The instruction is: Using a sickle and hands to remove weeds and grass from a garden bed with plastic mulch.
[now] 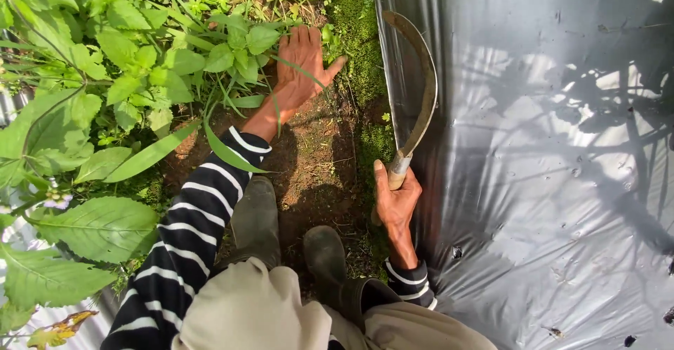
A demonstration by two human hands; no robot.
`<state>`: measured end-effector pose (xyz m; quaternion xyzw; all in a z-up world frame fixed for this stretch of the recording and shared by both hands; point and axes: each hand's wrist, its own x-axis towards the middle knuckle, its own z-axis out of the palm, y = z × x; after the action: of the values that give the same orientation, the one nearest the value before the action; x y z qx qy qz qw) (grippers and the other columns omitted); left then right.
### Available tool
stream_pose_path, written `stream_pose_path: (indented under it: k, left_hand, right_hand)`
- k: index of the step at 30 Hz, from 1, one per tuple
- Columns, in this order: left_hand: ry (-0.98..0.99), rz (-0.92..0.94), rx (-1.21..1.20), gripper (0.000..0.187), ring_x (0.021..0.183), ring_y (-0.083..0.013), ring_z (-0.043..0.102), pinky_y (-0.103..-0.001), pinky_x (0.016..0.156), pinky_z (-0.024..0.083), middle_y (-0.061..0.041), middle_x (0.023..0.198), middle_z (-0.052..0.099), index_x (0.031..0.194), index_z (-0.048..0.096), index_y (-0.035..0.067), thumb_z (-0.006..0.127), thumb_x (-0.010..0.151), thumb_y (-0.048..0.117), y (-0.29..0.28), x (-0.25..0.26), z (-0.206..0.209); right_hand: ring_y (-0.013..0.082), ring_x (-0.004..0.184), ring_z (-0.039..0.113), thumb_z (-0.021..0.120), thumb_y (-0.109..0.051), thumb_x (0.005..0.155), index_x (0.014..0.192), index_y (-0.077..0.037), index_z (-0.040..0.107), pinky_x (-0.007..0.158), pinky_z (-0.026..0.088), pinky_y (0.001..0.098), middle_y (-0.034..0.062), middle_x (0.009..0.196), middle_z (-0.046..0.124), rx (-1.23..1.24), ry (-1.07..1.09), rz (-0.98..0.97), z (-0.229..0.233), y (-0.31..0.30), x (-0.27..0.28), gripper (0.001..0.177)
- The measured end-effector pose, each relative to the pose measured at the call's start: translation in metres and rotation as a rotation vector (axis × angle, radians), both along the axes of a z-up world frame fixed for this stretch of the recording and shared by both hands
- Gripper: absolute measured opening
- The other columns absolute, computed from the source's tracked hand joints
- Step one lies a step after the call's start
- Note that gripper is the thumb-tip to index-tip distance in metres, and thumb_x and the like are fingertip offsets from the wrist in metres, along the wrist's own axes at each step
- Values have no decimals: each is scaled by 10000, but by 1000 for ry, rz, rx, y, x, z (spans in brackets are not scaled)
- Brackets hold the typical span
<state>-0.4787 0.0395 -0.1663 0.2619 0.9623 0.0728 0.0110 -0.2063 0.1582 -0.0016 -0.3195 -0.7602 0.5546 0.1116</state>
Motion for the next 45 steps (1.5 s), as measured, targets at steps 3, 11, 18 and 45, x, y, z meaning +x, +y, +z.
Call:
stream_pose_path:
  k: [3,11,18,45]
  left_hand:
    - [-165,-33,-140,129,744,-207,290,-335,713,370,-62,787,381,1101,399,157,273,1106,184,6,0,-25]
    - [-1376,-939,2302,906,1473,-380,374,-518,1271,186,-246,1579,380,1526,339,100,862,818,312,-30,53,-135]
    - [-217,-603,127,486,1363,-303,568,-494,1192,289,-184,1396,656,1406,585,79,512,1065,417,20,108,15]
    - [87,-445,-287,368,1085,-278,509,-404,903,408,-220,1249,531,1349,524,36,396,1027,158,15,61,-84]
  right_hand:
    - [68,605,261,714,-279,964,711,-162,397,526,307,257,-79,644,245,10,-47,0,-7,0,3,422]
    - [163,495,533,836,-185,883,660,-57,586,532,454,320,92,501,541,141,-37,-85,-41,6,22,359]
    - [176,496,560,829,-191,911,686,-40,609,520,454,325,98,518,576,159,3,-68,-61,12,32,349]
    - [159,488,544,841,-159,887,678,-52,624,501,451,316,111,513,572,97,0,-85,-53,2,24,320]
